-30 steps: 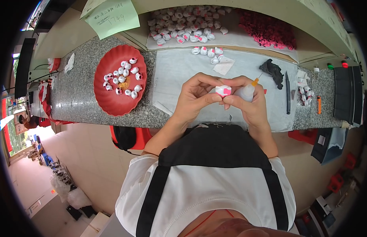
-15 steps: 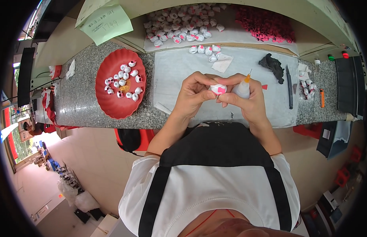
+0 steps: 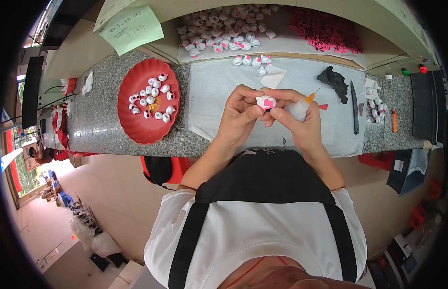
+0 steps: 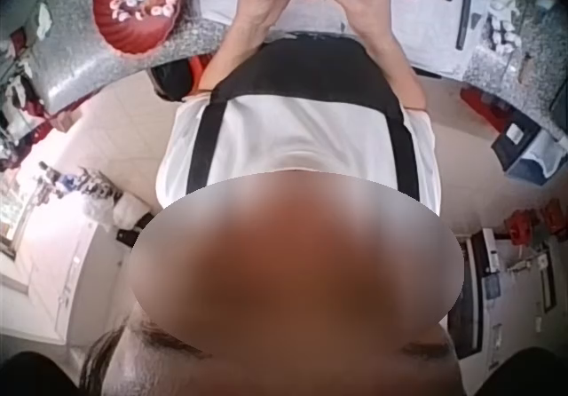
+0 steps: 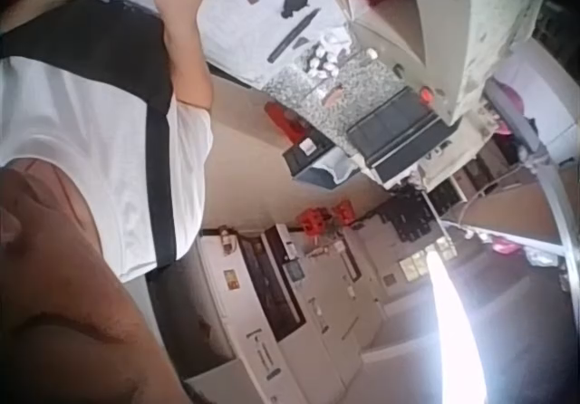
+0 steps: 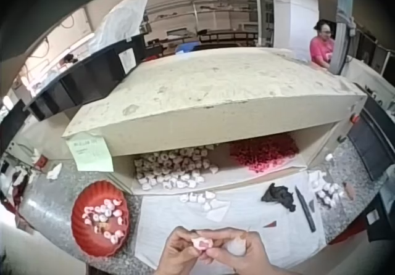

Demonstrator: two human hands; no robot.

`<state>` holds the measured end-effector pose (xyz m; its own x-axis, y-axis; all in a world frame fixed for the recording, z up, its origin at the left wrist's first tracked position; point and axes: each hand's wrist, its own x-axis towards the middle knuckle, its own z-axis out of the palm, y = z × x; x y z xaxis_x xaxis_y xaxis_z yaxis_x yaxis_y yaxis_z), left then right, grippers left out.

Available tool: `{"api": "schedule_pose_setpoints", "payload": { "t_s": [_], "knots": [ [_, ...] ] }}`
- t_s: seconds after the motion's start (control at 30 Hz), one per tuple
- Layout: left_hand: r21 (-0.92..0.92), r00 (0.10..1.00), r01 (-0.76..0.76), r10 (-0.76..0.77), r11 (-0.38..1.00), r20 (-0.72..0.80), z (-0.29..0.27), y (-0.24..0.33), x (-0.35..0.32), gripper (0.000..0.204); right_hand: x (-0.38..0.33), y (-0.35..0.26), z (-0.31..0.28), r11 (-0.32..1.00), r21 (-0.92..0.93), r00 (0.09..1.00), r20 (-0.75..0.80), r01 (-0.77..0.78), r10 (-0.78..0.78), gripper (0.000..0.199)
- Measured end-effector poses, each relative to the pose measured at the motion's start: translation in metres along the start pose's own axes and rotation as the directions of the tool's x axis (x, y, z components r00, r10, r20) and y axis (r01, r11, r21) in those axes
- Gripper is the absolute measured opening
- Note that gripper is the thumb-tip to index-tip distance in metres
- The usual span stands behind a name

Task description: Assembling small toy heads by gluing pink bow pieces onto them at a factory workbench.

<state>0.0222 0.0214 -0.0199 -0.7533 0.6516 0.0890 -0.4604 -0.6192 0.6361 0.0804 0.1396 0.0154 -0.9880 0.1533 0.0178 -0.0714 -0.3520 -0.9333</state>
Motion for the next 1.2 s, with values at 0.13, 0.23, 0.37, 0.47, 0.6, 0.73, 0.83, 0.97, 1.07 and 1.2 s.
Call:
{"api": "schedule_pose_setpoints", "payload": {
  "t_s": [0.13,0.23,0.37,0.47,0.6,0.73,0.83,0.97,1.07,1.2],
  "knots": [
    [-0.023,1.000,0.010,-0.010,1.000,0.002,-0.001,0.000,0.000,0.021,0.001,0.003,0.000,1.000,-0.004,1.000,-0.010,0.005,-0.005,0.026],
    [0.007,1.000,0.003,-0.003,1.000,-0.003,-0.001,-0.001,-0.001,0.020,0.001,0.007,-0.001,1.000,0.012,1.000,-0.017,0.022,-0.021,0.026],
    [-0.002,1.000,0.003,-0.003,1.000,0.006,0.000,-0.001,-0.001,0.020,0.000,0.010,0.000,0.998,0.037,0.999,-0.033,0.041,-0.040,0.026],
    [0.007,1.000,0.002,-0.002,1.000,0.014,-0.002,0.000,-0.001,0.019,0.000,0.010,0.001,0.998,0.057,0.999,-0.036,0.034,-0.032,0.025],
    [-0.008,1.000,-0.016,0.016,1.000,0.025,-0.001,0.000,-0.002,0.018,0.000,0.008,0.002,0.996,0.077,0.999,-0.029,0.036,-0.034,0.024],
    [0.019,1.000,-0.026,0.026,0.999,0.013,-0.001,-0.001,-0.003,0.018,-0.001,0.009,0.001,0.996,0.084,0.999,-0.018,0.030,-0.028,0.025],
    [0.004,1.000,-0.003,0.003,1.000,0.016,0.002,0.001,-0.003,0.020,0.001,0.005,0.000,0.998,0.062,1.000,0.000,-0.004,0.004,0.027],
    [0.028,1.000,0.010,-0.010,1.000,-0.006,0.002,0.001,-0.003,0.023,0.000,0.009,-0.004,0.997,0.025,0.997,0.019,0.076,-0.076,0.029],
    [0.031,0.999,-0.032,0.031,0.999,0.039,0.004,-0.001,-0.003,0.023,-0.001,0.009,-0.005,0.998,-0.017,0.999,-0.001,0.053,-0.053,0.030],
    [0.134,0.997,-0.078,0.074,0.988,0.034,0.004,-0.002,-0.003,0.021,-0.003,0.009,-0.005,0.997,0.028,0.997,-0.003,0.073,-0.073,0.026]
  ]
}}
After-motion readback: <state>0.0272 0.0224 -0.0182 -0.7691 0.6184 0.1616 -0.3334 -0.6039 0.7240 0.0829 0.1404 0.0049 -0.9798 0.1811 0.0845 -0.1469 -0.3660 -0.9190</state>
